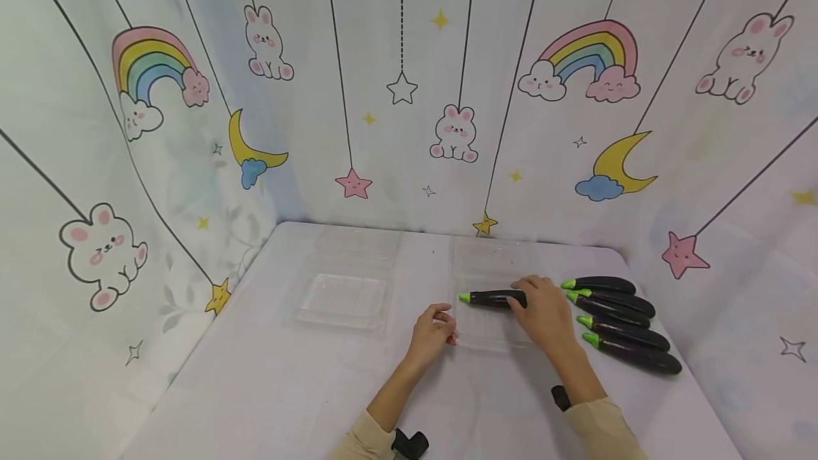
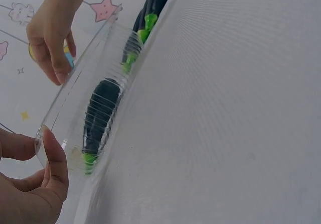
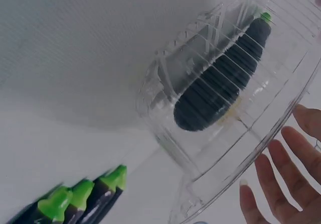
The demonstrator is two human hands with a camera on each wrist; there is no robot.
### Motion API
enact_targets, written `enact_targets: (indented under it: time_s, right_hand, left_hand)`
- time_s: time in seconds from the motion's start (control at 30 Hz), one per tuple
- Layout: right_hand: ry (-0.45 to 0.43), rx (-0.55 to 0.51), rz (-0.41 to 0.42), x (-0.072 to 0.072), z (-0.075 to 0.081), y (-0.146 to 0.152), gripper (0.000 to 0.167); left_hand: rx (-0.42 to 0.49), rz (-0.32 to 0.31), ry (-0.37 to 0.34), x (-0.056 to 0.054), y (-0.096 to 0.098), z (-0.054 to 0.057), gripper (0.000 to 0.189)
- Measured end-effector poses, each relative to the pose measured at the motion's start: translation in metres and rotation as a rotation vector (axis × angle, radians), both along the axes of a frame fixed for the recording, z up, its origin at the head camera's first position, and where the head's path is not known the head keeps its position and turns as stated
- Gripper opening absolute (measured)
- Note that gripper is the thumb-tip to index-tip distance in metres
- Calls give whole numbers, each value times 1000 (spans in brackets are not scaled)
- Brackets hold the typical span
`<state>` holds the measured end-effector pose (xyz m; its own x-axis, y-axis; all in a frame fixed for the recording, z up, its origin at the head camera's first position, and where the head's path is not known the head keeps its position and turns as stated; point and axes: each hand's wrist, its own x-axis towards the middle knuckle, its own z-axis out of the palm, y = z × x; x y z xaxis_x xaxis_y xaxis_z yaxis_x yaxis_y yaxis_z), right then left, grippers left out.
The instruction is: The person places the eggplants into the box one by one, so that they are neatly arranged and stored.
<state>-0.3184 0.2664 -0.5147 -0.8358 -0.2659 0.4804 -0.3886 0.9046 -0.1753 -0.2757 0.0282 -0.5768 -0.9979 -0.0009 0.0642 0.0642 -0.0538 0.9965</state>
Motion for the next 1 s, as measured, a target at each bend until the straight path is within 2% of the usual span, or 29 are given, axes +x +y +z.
enact_targets:
  time_s: [0.2,0.47,1.0]
  right_hand:
    - [42,10,-28,6,4,7,29]
    - [61,-36,-48,13,6,18,27]
    - [79,-80,-94,23,-2,41,21]
  left_hand:
    - [7,-4,-1,0,0,0,40]
    - [12,-3,9,1,0,1,40]
    - [1,-1,9,0,0,-1,40]
